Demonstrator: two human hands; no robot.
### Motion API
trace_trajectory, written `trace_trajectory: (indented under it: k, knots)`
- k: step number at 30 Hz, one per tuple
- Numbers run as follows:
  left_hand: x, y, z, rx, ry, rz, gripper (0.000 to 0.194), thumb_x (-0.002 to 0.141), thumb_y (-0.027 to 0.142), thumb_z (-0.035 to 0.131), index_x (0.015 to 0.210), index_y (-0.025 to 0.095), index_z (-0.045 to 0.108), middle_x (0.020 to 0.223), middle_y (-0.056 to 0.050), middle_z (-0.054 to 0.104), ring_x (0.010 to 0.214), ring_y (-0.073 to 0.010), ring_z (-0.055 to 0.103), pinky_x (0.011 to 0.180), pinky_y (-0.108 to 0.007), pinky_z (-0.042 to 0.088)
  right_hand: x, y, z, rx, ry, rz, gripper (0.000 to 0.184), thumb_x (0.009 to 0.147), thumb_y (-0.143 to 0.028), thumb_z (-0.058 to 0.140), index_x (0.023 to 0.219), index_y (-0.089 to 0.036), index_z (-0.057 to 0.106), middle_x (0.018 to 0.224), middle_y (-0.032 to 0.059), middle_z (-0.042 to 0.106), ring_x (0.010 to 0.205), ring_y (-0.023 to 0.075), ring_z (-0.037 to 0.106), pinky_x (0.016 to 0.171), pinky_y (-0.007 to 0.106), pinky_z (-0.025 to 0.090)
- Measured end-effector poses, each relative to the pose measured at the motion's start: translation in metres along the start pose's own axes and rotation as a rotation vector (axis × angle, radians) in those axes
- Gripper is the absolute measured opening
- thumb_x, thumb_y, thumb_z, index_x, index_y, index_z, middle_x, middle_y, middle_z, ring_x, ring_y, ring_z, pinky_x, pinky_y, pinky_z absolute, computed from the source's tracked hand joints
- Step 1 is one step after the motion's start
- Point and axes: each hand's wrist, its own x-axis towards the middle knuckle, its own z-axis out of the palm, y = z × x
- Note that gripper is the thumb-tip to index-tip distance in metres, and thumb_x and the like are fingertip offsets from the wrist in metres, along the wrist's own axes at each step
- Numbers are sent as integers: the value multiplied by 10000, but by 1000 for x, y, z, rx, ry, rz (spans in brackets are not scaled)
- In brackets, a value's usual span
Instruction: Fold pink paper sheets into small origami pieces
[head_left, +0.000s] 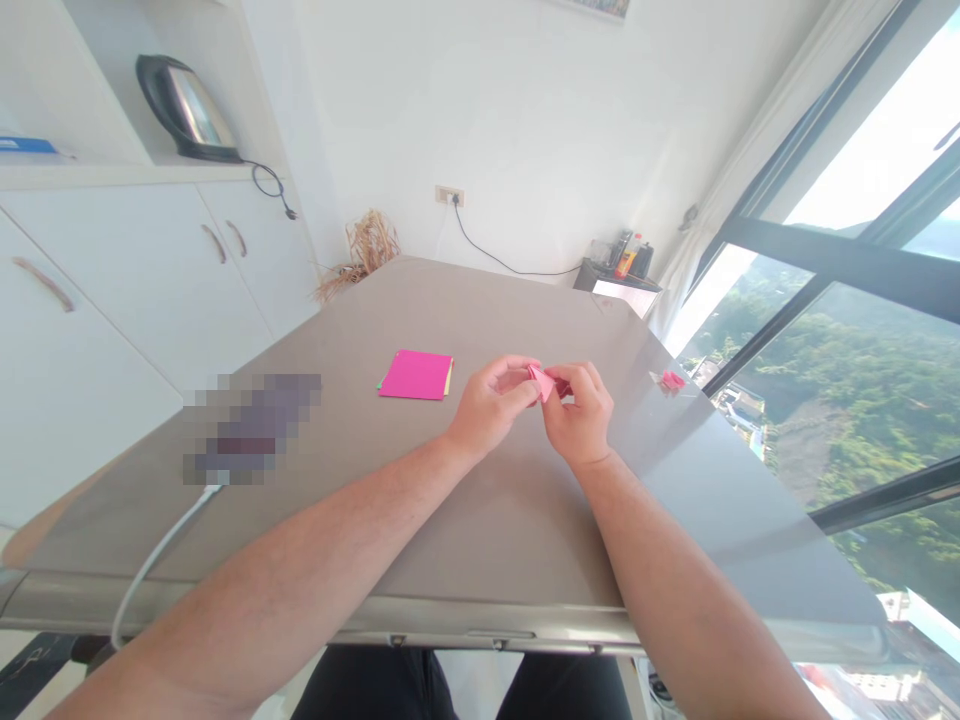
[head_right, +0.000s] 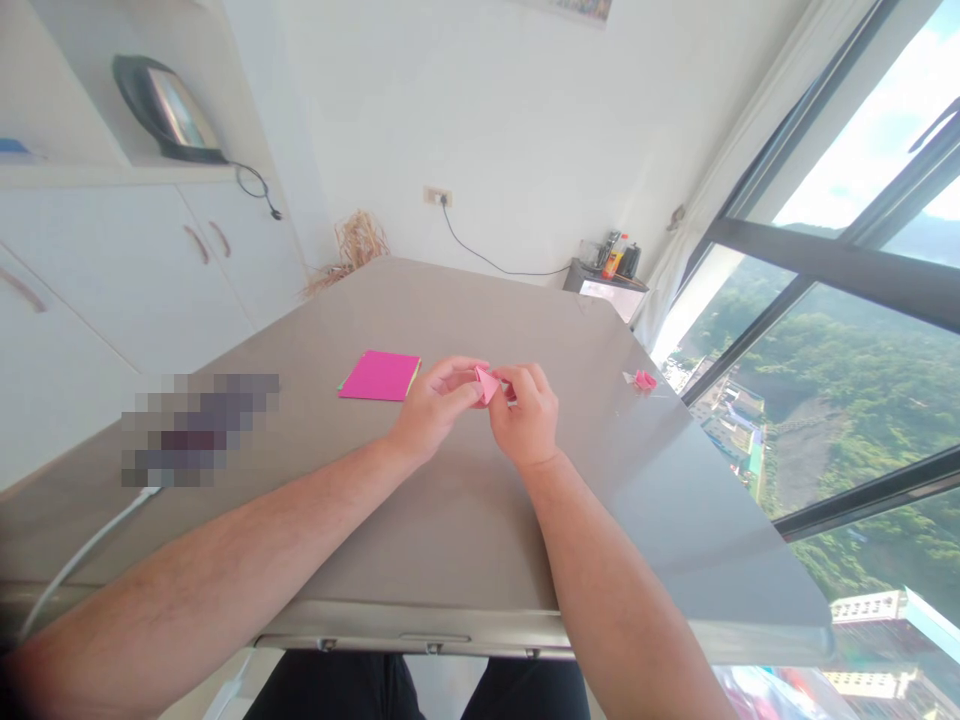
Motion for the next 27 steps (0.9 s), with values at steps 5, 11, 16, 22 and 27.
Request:
trace_trajectory:
  k: [5,11,16,22,27]
  knots:
    - [0,0,1,-11,-13,-15,241,767,248,727,996,181,693,905,-44,746,920,-207,697,833,-370,584,0,-1,0,-5,-30,23,79,867,-196,572,812,-233,614,762,17,626,660,140,582,632,284,518]
    - [1,-2,-1,24,5,-43,258,761,248,733,1006,177,698,939,-57,753,920,-211,702,796,-339,582,0,-1,-1,15,-22,24,70,857,-195,610,800,-227,638,733,7,637,630,131,584,617,277,512]
    - [4,-3,-6,103,54,-39,338,763,280,729,1090,193,731,996,-68,761,979,-237,699,799,-336,578,0,-1,-2,96,-102,128,132,874,-195,564,892,-237,688,812,21,691,714,152,640,638,285,547]
    - [4,-4,-10,160,44,-45,370,779,301,717,1133,195,738,1030,-72,766,995,-252,703,794,-352,591,0,0,-3,141,-145,165,175,854,-181,559,862,-247,721,829,22,702,745,156,652,632,282,559]
    - [7,-12,-15,244,43,3,408,797,334,725,1183,201,721,1083,-73,764,1056,-255,703,892,-375,582,2,-1,-5,312,-221,276,210,850,-202,560,935,-248,747,939,35,724,819,163,675,677,297,567]
